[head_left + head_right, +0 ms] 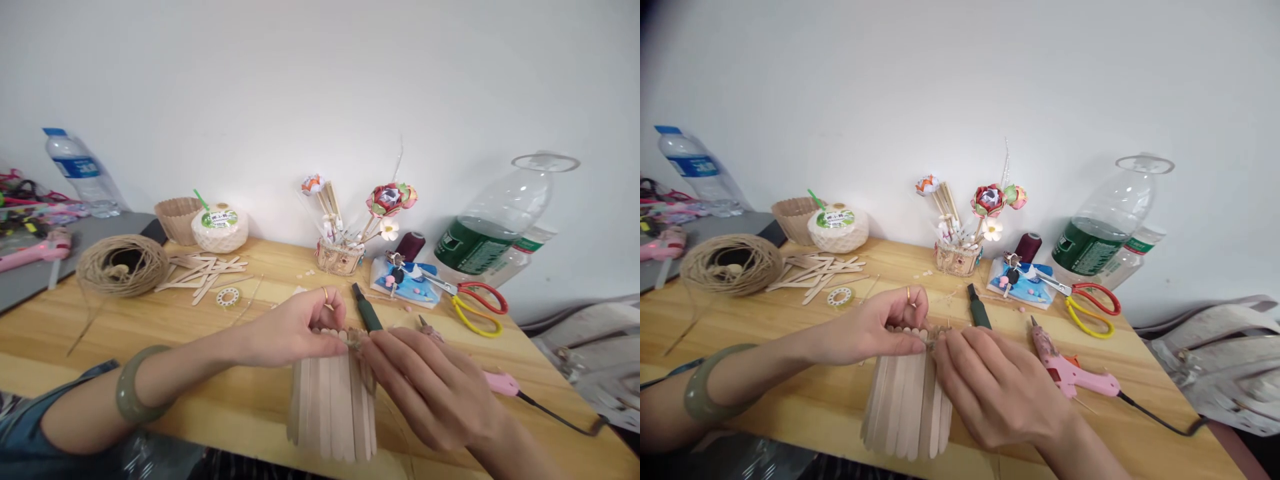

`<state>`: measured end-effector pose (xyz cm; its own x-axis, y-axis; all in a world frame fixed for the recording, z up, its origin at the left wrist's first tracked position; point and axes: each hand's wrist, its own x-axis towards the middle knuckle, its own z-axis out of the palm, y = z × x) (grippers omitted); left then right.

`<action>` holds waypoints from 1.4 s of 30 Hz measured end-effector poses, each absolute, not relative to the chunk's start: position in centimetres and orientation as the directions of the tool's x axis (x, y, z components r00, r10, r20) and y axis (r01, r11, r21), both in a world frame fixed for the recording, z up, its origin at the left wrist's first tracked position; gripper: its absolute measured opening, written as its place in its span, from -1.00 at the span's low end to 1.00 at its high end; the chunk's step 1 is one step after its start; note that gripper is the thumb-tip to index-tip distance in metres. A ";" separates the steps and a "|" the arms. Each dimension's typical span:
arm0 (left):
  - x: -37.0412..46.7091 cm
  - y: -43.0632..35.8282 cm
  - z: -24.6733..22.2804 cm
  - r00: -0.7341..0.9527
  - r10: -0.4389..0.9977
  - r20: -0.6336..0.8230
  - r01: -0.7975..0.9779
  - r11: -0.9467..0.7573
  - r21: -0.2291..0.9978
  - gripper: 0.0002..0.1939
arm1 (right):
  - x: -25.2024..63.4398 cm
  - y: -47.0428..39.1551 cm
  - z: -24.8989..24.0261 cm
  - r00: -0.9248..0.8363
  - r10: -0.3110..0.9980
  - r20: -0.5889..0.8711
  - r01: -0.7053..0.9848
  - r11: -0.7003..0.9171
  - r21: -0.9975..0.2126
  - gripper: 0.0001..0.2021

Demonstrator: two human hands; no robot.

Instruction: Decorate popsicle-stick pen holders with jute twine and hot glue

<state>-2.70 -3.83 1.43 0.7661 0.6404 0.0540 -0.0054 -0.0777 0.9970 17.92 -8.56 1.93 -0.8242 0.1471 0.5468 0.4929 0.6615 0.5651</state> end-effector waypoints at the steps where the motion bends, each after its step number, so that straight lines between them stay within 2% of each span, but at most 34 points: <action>1: -2.7 -4.0 1.5 0.750 0.659 0.062 0.006 -0.101 0.995 -0.80 | 17.9 -8.6 1.9 -0.817 0.151 0.556 0.508 0.644 0.572 -0.62; 4: -2.6 -4.6 1.6 0.697 0.711 0.091 0.091 -0.214 0.973 -0.82 | 17.8 -8.7 1.3 -0.786 0.200 0.585 0.563 0.622 0.544 -0.66; 6: -2.5 -5.0 1.5 0.652 0.741 0.161 0.175 -0.354 0.919 -0.86 | 17.6 -8.7 0.6 -0.726 0.287 0.625 0.627 0.651 0.428 -0.72; 9: -2.5 -5.3 1.1 0.600 0.706 0.375 0.291 -0.630 0.720 -0.90 | 16.8 -9.0 0.0 -0.537 0.469 0.701 0.717 0.691 0.088 -0.82; 12: -2.3 -5.3 0.4 0.596 0.501 0.627 0.318 -0.865 0.389 -0.90 | 15.9 -9.3 0.5 -0.328 0.670 0.666 0.725 0.631 -0.277 -0.85; 13: -2.3 -5.3 0.2 0.594 0.420 0.686 0.314 -0.906 0.282 -0.89 | 15.7 -9.3 0.9 -0.260 0.765 0.589 0.706 0.567 -0.425 -0.82; 15: -2.2 -5.2 -0.1 0.588 0.302 0.751 0.309 -0.941 0.137 -0.87 | 15.5 -9.0 1.7 -0.171 0.941 0.290 0.579 0.335 -0.743 -0.71; 16: -2.2 -5.2 -0.1 0.586 0.280 0.760 0.302 -0.946 0.115 -0.86 | 15.6 -8.8 2.1 -0.165 0.980 0.106 0.486 0.175 -0.856 -0.66; 17: -2.2 -5.2 -0.2 0.587 0.291 0.755 0.293 -0.946 0.136 -0.86 | 15.7 -8.6 2.3 -0.180 0.983 -0.046 0.402 0.031 -0.915 -0.63; 18: -2.2 -5.2 -0.1 0.587 0.332 0.739 0.286 -0.938 0.195 -0.87 | 15.9 -8.3 2.5 -0.202 0.970 -0.139 0.347 -0.062 -0.936 -0.61; 19: -2.3 -5.1 0.0 0.582 0.402 0.706 0.286 -0.915 0.285 -0.89 | 16.2 -8.1 2.6 -0.214 0.961 -0.173 0.333 -0.095 -0.938 -0.61; 21: -2.6 -5.0 0.3 0.555 0.572 0.604 0.302 -0.815 0.494 -0.91 | 16.9 -8.0 2.4 -0.156 0.984 -0.081 0.402 -0.012 -0.916 -0.69; 23: -2.9 -4.9 0.6 0.525 0.697 0.488 0.306 -0.690 0.657 -0.90 | 17.6 -8.3 2.2 -0.053 0.981 0.189 0.500 0.190 -0.845 -0.83; 24: -3.0 -4.8 0.8 0.521 0.732 0.439 0.293 -0.637 0.713 -0.90 | 17.9 -8.5 2.0 -0.006 0.929 0.369 0.547 0.312 -0.777 -0.87; 26: -3.1 -4.7 1.1 0.533 0.766 0.360 0.249 -0.549 0.798 -0.90 | 18.0 -8.9 1.6 -0.029 0.713 0.700 0.649 0.547 -0.530 -0.86; 28: -3.1 -4.7 1.4 0.554 0.774 0.307 0.196 -0.479 0.856 -0.89 | 17.7 -9.2 1.2 -0.250 0.478 0.842 0.703 0.688 -0.181 -0.82; 30: -3.0 -4.7 1.6 0.570 0.771 0.283 0.149 -0.437 0.887 -0.89 | 17.1 -9.1 0.8 -0.472 0.356 0.807 0.686 0.723 0.082 -0.74; 32: -3.0 -4.8 1.7 0.593 0.756 0.275 0.121 -0.422 0.898 -0.89 | 16.8 -8.9 0.2 -0.559 0.323 0.763 0.669 0.720 0.185 -0.74; 36: -3.3 -4.9 1.3 0.609 0.719 0.336 0.165 -0.529 0.832 -0.88 | 17.1 -8.7 -0.5 -0.604 0.317 0.731 0.656 0.719 0.230 -0.78; 39: -3.4 -5.1 0.8 0.591 0.656 0.469 0.201 -0.683 0.702 -0.87 | 17.4 -9.0 -0.4 -0.620 0.308 0.721 0.655 0.709 0.261 -0.79; 42: -3.3 -5.0 0.3 0.574 0.549 0.607 0.141 -0.797 0.588 -0.84 | 17.3 -9.3 -0.3 -0.630 0.293 0.720 0.663 0.684 0.302 -0.79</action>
<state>-3.34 -5.04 0.32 0.5744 0.5491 0.6071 0.1409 -0.7968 0.5875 17.28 -9.31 -0.28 -0.6297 0.2926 0.7196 0.6635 0.6844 0.3023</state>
